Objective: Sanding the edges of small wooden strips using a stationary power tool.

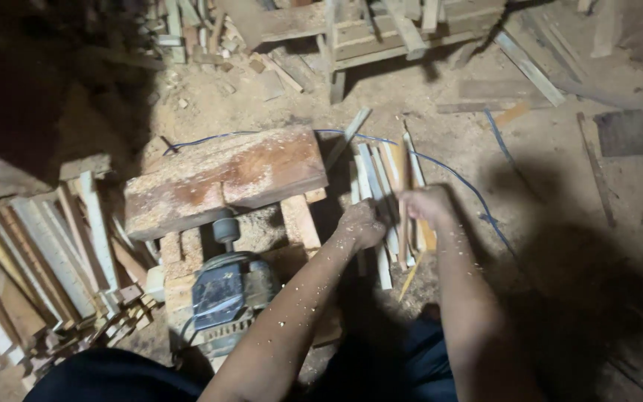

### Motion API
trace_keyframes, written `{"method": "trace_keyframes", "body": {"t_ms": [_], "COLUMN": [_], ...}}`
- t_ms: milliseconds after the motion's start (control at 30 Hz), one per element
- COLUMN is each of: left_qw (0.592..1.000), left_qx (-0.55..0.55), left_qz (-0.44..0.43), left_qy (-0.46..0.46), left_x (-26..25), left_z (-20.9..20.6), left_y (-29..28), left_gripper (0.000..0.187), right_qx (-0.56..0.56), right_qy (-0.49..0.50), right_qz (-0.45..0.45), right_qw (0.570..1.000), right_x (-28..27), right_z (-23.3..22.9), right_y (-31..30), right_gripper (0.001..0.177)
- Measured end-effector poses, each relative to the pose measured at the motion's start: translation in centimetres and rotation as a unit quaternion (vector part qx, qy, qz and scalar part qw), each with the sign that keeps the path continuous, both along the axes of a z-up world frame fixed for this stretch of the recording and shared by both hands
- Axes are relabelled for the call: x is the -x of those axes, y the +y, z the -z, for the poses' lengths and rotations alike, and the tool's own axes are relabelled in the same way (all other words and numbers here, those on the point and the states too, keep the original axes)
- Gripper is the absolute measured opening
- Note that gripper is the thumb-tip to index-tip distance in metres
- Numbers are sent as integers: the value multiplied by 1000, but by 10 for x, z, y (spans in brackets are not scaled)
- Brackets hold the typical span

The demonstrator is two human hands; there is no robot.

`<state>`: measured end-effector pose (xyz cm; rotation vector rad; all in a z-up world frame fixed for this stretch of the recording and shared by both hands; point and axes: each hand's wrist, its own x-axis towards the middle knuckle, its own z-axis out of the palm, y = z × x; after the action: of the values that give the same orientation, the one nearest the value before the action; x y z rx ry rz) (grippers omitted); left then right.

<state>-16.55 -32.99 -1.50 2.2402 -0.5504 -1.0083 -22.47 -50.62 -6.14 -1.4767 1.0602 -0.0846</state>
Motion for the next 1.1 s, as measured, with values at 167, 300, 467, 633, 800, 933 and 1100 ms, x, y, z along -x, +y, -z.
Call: {"method": "trace_keyframes", "body": {"t_ms": [167, 300, 467, 633, 800, 933, 1100], "left_qw": [995, 975, 979, 962, 929, 917, 920], "left_qx": [70, 84, 161, 235, 156, 67, 38], "left_qz": [-60, -73, -73, -135, -230, -211, -183], "left_qy": [-42, -191, -101, 32, -243, -331, -344], "left_x": [-10, -56, -97, -141, -183, -183, -171], "left_z": [-99, -123, -174, -142, -62, -20, -13], "left_y": [47, 101, 224, 294, 341, 349, 339], "left_gripper": [38, 21, 23, 22, 41, 43, 37], "right_qx": [-114, 82, 408, 434, 416, 440, 466], "right_qy": [-93, -132, -327, -424, -340, -294, -260], "right_qz": [-39, -99, -276, -438, -435, -439, -434], "right_qw": [988, 983, 807, 663, 723, 726, 726], "right_x": [-49, -61, -80, -132, -172, -189, -186], "right_z": [-70, -124, -190, -170, -125, -94, -94], "right_y": [33, 85, 174, 236, 243, 238, 250], "right_gripper": [28, 52, 36, 40, 39, 39, 40]}}
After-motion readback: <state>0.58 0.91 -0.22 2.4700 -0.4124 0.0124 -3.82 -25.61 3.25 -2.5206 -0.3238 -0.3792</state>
